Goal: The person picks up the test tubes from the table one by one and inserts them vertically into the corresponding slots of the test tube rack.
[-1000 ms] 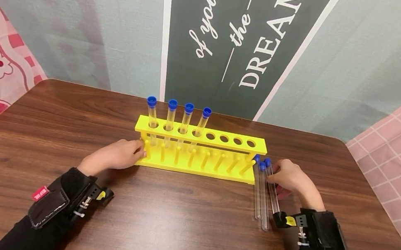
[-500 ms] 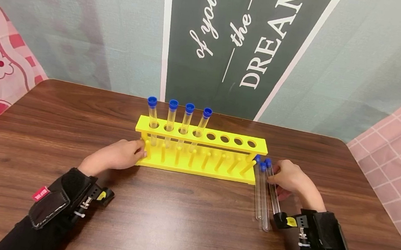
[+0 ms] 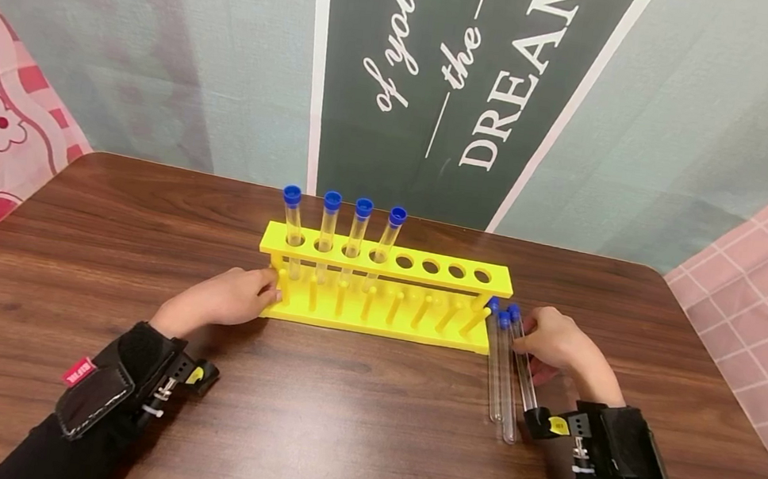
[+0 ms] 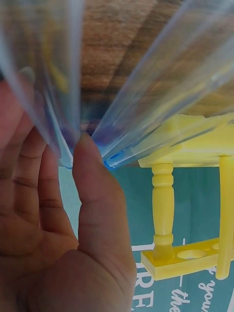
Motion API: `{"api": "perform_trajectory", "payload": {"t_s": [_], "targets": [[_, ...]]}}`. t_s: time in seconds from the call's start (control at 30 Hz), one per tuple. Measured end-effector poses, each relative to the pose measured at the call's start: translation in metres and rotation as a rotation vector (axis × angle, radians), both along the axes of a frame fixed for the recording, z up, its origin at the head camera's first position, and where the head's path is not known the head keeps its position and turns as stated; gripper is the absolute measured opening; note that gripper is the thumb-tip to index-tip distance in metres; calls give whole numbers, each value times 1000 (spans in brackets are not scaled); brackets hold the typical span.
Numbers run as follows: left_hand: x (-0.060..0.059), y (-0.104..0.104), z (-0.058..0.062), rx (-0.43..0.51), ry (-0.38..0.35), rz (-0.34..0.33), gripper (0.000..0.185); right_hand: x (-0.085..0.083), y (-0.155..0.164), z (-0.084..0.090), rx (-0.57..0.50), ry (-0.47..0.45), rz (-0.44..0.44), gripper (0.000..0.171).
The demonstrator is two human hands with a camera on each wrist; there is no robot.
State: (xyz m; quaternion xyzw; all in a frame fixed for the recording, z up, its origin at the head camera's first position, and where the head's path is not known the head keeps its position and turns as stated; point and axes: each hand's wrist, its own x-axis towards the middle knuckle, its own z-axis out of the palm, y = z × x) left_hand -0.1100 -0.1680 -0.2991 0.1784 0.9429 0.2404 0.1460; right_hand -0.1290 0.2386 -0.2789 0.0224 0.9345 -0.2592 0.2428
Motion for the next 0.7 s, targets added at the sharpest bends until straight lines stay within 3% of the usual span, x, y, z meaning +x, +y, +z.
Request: {"api": "perform_trajectory", "payload": {"t_s": [0.7], "targets": [[0,1,0,1,2,-2,17,1,3,3,-26,13,-23,30]]}}
